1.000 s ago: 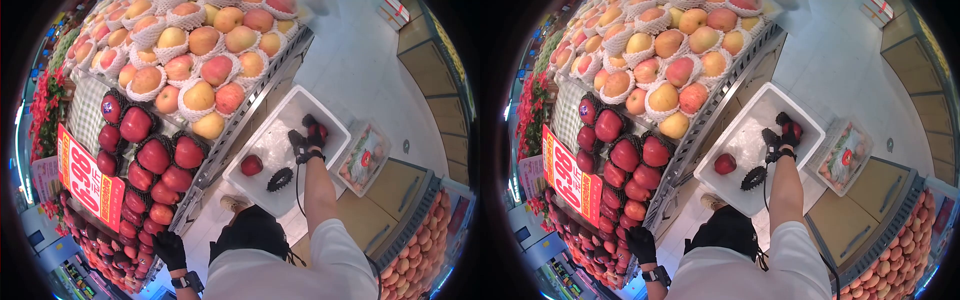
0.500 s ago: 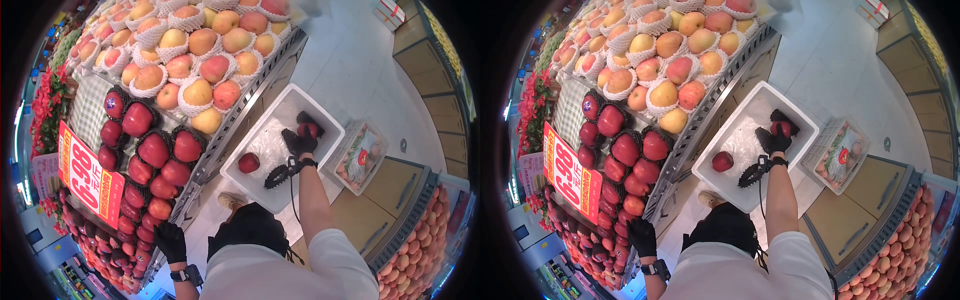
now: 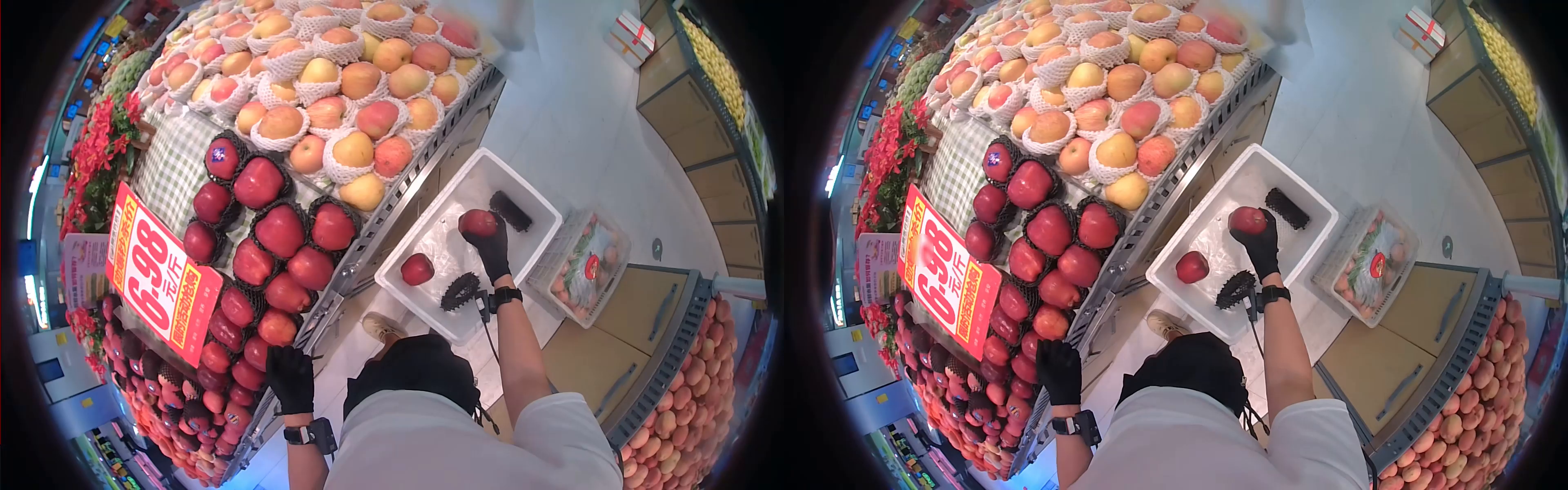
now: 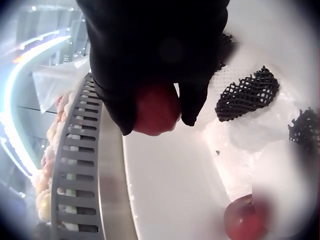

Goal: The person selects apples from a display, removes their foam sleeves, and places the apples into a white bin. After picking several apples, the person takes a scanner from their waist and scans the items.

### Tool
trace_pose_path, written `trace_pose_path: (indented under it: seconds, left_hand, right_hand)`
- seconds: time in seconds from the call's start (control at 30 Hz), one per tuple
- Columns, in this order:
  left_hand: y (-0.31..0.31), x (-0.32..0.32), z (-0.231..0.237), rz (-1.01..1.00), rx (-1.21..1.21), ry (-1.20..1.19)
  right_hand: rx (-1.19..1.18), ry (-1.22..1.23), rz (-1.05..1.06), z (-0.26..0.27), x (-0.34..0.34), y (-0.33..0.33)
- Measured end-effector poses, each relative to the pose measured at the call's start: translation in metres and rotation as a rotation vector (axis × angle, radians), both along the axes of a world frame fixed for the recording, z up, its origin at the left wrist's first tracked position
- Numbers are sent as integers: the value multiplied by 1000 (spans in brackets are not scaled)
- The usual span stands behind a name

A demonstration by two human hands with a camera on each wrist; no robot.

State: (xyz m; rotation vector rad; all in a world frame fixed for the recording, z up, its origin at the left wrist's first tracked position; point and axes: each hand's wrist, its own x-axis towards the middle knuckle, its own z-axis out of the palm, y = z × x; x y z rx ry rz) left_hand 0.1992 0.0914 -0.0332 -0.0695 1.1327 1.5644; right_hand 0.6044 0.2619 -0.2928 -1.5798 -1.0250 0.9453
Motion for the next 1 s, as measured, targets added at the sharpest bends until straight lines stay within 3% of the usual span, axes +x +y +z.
trace_pose_path:
  seconds: [0.03,0.13,0.23,0.37,0.43,0.53,0.6,0.67,0.8,0.9,1.0]
  left_hand:
    - [-2,-6,-3,-38,34,-19]
    - [-4,-23,-13,-96,96,-87]
    - [4,-41,-12,-226,175,-50]
    - [14,-61,-18,-298,242,-68]
    - [21,-56,-9,-275,165,-85]
    - [25,-54,-4,-404,161,42]
    - [28,-51,0,-531,218,213]
    - [35,-42,17,-572,250,254]
    - [45,-42,18,-689,301,321]
    - [44,-38,21,-762,347,715]
    - [43,-41,26,-714,261,925]
  right_hand:
    - [-6,37,57,22,-5,-2]
    - [-110,743,177,84,-25,-9]
    - [-150,878,279,106,-38,-14]
    - [-59,852,434,145,-62,-20]
    - [-80,1009,438,163,-77,-24]
    - [-152,1135,498,201,-102,-25]
    - [-122,795,606,240,-129,-35]
    - [-209,1116,622,217,-156,-34]
    - [-267,800,777,233,-215,-46]
    - [-160,535,839,242,-252,-52]
    - [-159,526,867,250,-273,-56]
